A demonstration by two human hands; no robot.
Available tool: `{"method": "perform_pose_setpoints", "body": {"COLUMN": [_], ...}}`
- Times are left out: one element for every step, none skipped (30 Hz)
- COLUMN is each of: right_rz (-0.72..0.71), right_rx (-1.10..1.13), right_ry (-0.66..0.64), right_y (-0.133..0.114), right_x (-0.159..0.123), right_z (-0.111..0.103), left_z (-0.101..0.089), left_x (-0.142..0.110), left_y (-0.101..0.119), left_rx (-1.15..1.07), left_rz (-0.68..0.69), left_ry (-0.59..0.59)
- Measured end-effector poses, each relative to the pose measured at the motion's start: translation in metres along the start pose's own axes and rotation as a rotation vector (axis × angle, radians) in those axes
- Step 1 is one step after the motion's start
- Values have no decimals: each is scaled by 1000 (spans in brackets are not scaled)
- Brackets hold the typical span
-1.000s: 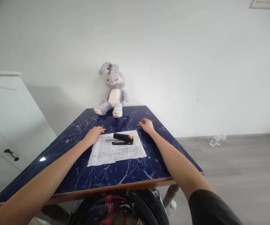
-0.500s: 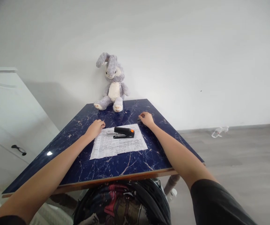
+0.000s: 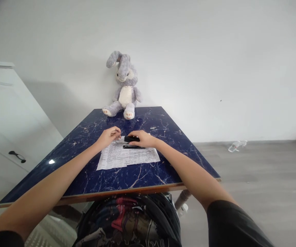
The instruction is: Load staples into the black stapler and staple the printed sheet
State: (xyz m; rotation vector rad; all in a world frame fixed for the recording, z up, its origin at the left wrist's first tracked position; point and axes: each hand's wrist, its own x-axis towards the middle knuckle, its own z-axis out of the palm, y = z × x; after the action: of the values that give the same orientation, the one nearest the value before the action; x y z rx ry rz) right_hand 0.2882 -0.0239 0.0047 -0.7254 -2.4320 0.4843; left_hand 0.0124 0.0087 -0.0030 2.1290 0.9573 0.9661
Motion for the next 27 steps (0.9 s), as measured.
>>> {"method": "perform_pose_setpoints", "body": {"right_rz": [1,2,2,0,-4,-7,-9,-10,-11,-11,-11,-12,-12,-12,-11,-10,-8,-4,1,8,14,18,20,19,17,15,14], "right_rx": [-15,-26,-35,-45,-54,-63,-70,-76,-81,-84,-85,-86,-85,-85,-85,-85,-85,-85,-85,-86,-88,-90,-92,-93,-92,-90,-88], "right_ry": [-11,-27,-41,-52,-60,-63,-65,-66,-66,-68,-70,-71,-72,-72,-72,-74,-75,-77,-80,-83,-85,-86,-87,-87,-85,-83,-83], "right_y": [0,1,3,4,5,7,7,8,8,9,9,9,8,8,8,7,7,6,6,5,5,4,4,4,4,5,5], "right_x": [0,0,-1,-2,-2,-3,-3,-3,-3,-3,-3,-2,-2,-2,-2,-3,-3,-3,-3,-3,-3,-3,-3,-3,-3,-3,-3], "right_z": [1,1,1,0,0,0,-1,-1,-1,-1,-1,-1,-1,-1,-1,-1,-1,-1,-1,-1,-2,-2,-2,-2,-2,-2,-1], "left_z": [1,1,1,1,1,0,0,0,0,0,0,0,0,1,1,1,1,0,0,-1,-1,-1,-2,-2,-2,-2,-2], "left_x": [0,0,0,0,0,0,1,1,2,2,3,3,4,4,4,4,4,4,4,3,3,3,3,3,3,3,3], "left_y": [1,3,4,4,4,4,3,3,2,1,0,-1,-1,-2,-2,-2,-1,-1,-1,0,0,0,0,0,0,0,-1], "left_rx": [8,25,47,67,78,75,58,28,-5,-36,-61,-79,-90,-90,-81,-63,-37,-5,26,48,60,63,61,59,61,69,82], "left_rz": [3,7,9,11,11,9,3,-6,-14,-21,-24,-23,-22,-19,-16,-11,-6,-1,2,2,-1,-6,-11,-15,-19,-23,-27], "left_ry": [-12,-19,-27,-32,-34,-32,-30,-23,-15,-7,-4,-3,-1,2,4,8,15,21,25,27,25,21,16,9,3,-7,-19]}}
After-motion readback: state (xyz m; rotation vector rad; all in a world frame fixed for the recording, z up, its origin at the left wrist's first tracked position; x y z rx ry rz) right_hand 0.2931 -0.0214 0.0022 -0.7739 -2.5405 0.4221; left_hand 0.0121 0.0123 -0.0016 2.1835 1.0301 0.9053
